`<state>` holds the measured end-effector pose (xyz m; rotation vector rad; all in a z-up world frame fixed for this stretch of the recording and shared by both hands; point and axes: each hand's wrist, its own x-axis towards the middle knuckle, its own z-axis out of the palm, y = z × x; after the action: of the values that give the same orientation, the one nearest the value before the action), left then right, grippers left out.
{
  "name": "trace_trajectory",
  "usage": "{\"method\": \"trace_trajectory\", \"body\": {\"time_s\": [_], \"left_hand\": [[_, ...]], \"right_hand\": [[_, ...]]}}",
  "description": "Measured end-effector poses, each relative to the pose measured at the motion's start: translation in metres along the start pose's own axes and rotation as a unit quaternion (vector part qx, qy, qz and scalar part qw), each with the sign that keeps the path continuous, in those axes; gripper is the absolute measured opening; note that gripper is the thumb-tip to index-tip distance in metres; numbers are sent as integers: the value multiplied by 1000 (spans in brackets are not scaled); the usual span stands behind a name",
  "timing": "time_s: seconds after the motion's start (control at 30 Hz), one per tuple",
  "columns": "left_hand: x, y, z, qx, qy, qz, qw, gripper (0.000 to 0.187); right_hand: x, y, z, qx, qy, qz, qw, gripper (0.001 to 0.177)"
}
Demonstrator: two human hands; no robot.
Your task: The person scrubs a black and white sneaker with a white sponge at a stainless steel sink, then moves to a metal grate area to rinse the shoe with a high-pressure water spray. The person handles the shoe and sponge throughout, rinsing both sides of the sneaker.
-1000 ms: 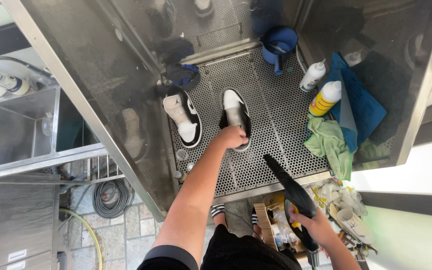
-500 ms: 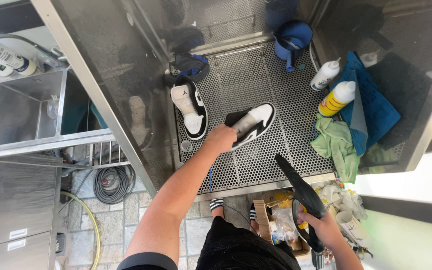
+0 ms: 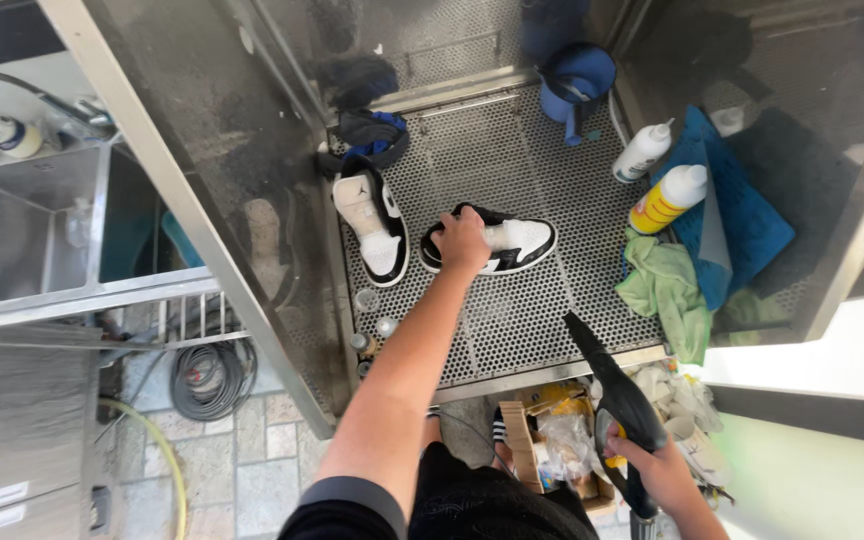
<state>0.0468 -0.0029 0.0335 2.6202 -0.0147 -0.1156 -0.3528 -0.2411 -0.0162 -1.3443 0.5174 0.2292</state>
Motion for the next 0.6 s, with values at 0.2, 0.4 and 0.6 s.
{"method": "trace_trajectory", "body": {"time_s": [0.2,0.4,0.6], "left_hand": [[22,-33,-10,17,-13,249,968,13],[31,7,-57,85,8,541,837,13],[36,44,-84,179,-119,444,870,9]], "right_hand": [[-3,6,5,19,7,-9,1000,18],[4,-15,37,36,9,-9,999,19],[-2,-14,57,18,8,-3,1000,18]]}}
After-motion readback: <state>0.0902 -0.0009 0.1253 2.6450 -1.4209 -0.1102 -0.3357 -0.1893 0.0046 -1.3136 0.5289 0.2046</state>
